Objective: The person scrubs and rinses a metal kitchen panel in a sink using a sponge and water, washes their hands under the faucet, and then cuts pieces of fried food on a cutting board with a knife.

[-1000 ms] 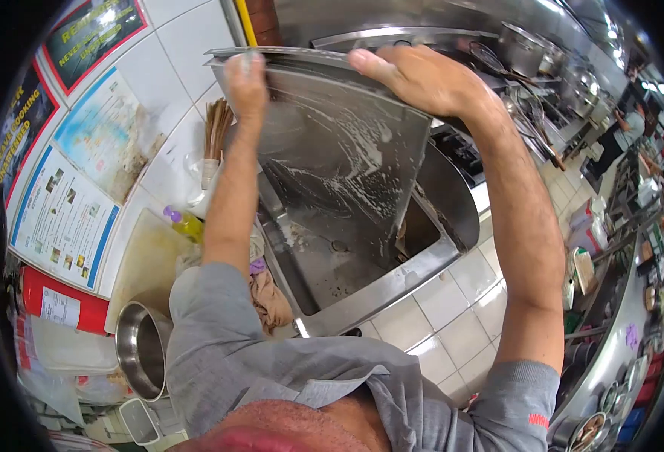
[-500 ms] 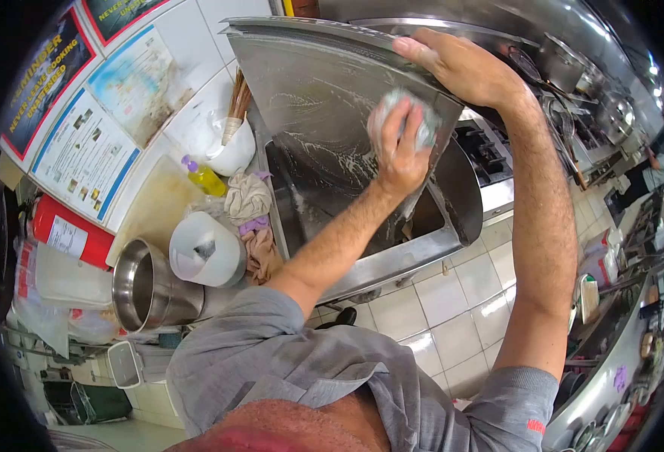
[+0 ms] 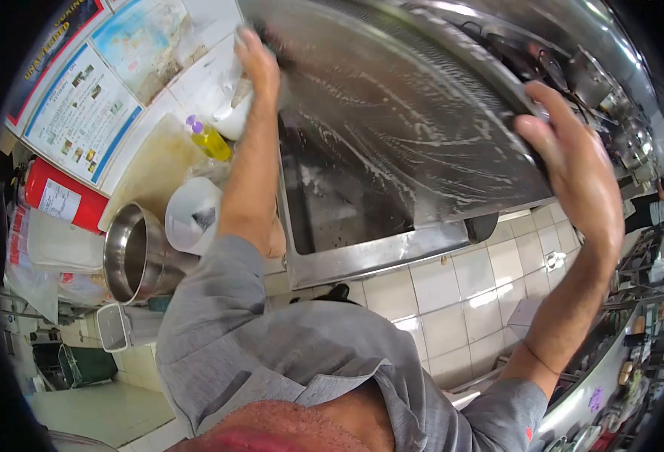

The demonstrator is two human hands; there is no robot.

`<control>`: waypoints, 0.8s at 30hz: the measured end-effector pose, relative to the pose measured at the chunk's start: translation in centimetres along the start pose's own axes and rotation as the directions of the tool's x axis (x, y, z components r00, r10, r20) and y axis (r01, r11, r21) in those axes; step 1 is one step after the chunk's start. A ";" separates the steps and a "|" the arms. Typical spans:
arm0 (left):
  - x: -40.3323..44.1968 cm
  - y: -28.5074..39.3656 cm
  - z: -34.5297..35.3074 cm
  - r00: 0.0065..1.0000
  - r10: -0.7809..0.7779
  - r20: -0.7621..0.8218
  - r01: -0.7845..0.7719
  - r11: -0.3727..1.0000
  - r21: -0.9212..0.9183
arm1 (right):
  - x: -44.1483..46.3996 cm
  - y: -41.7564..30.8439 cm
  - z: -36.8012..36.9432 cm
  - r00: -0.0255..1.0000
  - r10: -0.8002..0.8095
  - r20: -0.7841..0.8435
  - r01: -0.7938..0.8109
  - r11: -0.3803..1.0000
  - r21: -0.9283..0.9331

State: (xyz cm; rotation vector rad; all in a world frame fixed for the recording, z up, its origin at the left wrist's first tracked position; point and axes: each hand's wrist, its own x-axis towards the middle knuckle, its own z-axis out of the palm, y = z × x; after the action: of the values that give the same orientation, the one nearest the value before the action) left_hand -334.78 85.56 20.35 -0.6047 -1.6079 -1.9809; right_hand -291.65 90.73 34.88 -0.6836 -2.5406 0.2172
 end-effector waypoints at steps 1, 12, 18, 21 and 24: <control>1.1 1.8 -0.5 0.993 0.046 0.111 -0.032 0.992 -0.119 | -0.2 0.5 0.0 0.999 0.046 0.004 -0.046 0.999 -0.010; -1.2 -7.6 2.5 0.996 0.078 0.032 -0.078 0.997 -0.005 | -1.2 11.0 -2.3 1.000 -0.004 0.017 0.007 0.987 -0.162; -10.9 -19.7 0.5 0.827 -0.558 0.075 0.548 0.768 -0.331 | -2.4 15.9 -3.7 0.991 0.114 -0.066 -0.122 0.982 -0.141; -15.7 -28.4 -0.4 0.825 -0.566 0.007 0.541 0.786 -0.299 | -2.5 16.9 -3.5 0.972 0.174 -0.156 -0.198 0.967 -0.158; -19.2 -33.7 -1.4 0.825 -0.555 -0.108 0.496 0.802 -0.332 | -2.3 16.7 -3.3 0.943 0.244 -0.225 -0.285 0.943 -0.174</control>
State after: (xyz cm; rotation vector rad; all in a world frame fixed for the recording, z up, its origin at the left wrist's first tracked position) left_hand -341.55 91.87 -17.31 -0.0296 -1.4745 -2.6228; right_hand -281.15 104.05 32.22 -1.0749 -2.2906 -0.0243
